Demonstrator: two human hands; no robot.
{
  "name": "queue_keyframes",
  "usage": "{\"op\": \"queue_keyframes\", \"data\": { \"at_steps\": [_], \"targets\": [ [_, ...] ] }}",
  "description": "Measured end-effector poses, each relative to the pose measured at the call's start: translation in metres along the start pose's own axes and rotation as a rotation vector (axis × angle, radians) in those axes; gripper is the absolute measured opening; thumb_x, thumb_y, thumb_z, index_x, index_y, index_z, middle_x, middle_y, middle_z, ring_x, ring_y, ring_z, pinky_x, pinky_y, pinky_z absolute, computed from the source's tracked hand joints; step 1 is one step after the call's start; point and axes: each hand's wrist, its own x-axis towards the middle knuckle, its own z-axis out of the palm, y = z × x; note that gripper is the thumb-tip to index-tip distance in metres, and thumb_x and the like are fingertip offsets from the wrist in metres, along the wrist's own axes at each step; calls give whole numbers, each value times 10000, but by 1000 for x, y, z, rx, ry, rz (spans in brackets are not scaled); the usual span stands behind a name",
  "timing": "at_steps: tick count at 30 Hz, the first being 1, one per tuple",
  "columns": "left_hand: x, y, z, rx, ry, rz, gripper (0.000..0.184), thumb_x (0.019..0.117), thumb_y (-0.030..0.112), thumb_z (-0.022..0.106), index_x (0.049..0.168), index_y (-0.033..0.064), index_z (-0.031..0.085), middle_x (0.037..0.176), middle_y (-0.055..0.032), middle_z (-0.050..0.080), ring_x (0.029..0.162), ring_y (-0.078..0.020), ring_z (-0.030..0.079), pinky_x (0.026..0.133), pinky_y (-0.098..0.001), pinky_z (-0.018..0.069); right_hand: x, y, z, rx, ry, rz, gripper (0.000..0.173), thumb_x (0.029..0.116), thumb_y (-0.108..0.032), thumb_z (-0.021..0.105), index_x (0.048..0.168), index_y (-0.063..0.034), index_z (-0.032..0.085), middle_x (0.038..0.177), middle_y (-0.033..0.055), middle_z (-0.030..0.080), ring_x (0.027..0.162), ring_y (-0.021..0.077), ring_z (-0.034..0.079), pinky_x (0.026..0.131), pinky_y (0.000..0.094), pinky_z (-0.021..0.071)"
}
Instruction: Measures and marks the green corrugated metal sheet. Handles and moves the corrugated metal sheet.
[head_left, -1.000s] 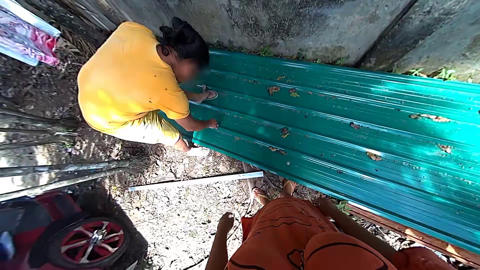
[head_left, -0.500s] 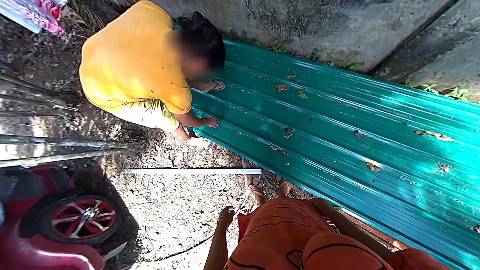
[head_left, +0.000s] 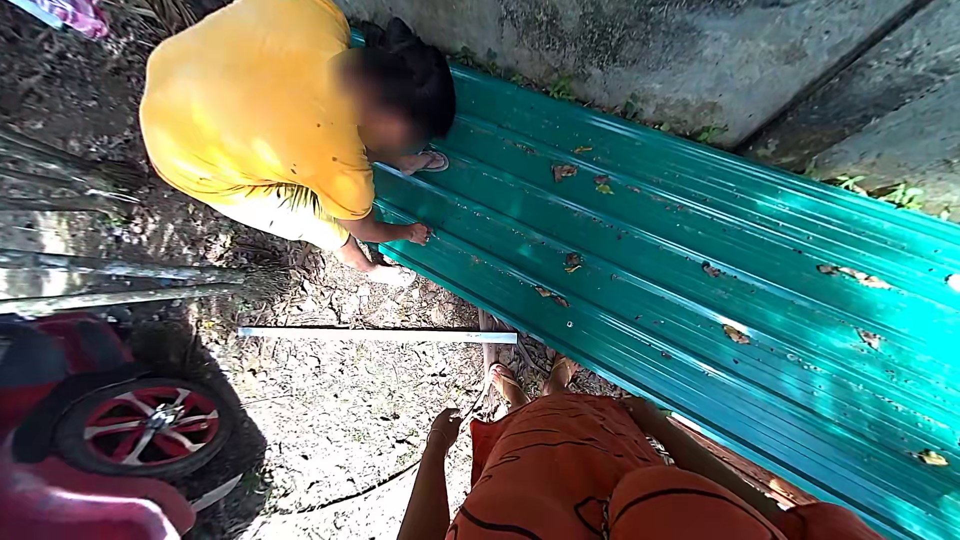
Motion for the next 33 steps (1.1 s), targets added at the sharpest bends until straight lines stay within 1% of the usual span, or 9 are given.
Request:
{"op": "queue_keyframes", "data": {
  "at_steps": [6, 8, 10, 13, 16, 21, 23, 26, 33],
  "targets": [
    [0, -5, 4, -18, 4, -7, 407, 1072, 138, 499, 1450, -9, 513, 1390, -265, 587, 1228, -374, 625, 1062, -494, 480, -5, -7, -1, -22, -1, -29, 394, 1093, -159, 467, 1434, 17, 553, 1458, 273, 548, 1412, 409, 477, 1185, 551, 327],
    [2, -7, 5, -25, 2, 5, 404, 1073, 138, 496, 1449, -11, 513, 1381, -262, 592, 1217, -366, 631, 1054, -487, 485, -6, -8, -1, -38, -3, -33, 395, 1095, -160, 458, 1439, 11, 551, 1460, 266, 549, 1412, 404, 479, 1185, 553, 328],
    [3, -7, 6, -26, 1, 13, 401, 1073, 135, 493, 1444, -12, 519, 1392, -258, 587, 1227, -364, 627, 1064, -486, 480, -8, -11, -2, -38, -7, -25, 404, 1095, -165, 458, 1455, 0, 540, 1473, 260, 540, 1420, 401, 471, 1189, 550, 323],
    [2, -7, 5, -17, 3, 12, 401, 1073, 138, 494, 1448, -3, 519, 1412, -242, 581, 1247, -360, 618, 1073, -486, 476, -6, -9, 1, -37, -7, -24, 408, 1092, -164, 459, 1452, 9, 540, 1469, 271, 539, 1419, 411, 469, 1188, 557, 324],
    [1, -9, 5, -7, 8, 24, 403, 1069, 139, 500, 1445, -5, 523, 1418, -241, 577, 1264, -360, 608, 1084, -489, 468, -5, -7, 3, -55, -7, -26, 407, 1093, -163, 452, 1454, 0, 541, 1473, 261, 540, 1421, 404, 469, 1188, 553, 325],
    [4, -16, 5, 12, 5, 24, 398, 1069, 146, 501, 1440, 2, 532, 1418, -242, 577, 1271, -363, 601, 1091, -491, 460, -5, -9, 6, -41, -1, -26, 396, 1088, -147, 458, 1431, 25, 554, 1458, 273, 547, 1414, 406, 475, 1190, 550, 323],
    [4, -18, 5, 11, 6, 25, 395, 1069, 149, 502, 1433, -1, 536, 1399, -244, 589, 1257, -363, 609, 1085, -493, 463, -4, -9, 7, -45, 2, -27, 397, 1088, -156, 462, 1434, 12, 557, 1464, 261, 547, 1418, 398, 475, 1193, 549, 320],
    [2, -18, 3, 19, -2, 28, 400, 1071, 153, 501, 1439, -1, 531, 1374, -250, 601, 1230, -364, 618, 1066, -495, 468, -6, -11, 8, -63, -9, -29, 395, 1085, -142, 466, 1444, 0, 554, 1467, 269, 541, 1414, 418, 471, 1184, 573, 322],
    [3, -20, 2, 7, -1, 15, 398, 1069, 146, 508, 1441, 5, 533, 1394, -243, 594, 1241, -359, 619, 1074, -488, 469, 1, -10, 16, -58, -11, 5, 406, 1084, -155, 471, 1457, -14, 545, 1476, 257, 538, 1420, 402, 471, 1185, 556, 331]
  ]
}}
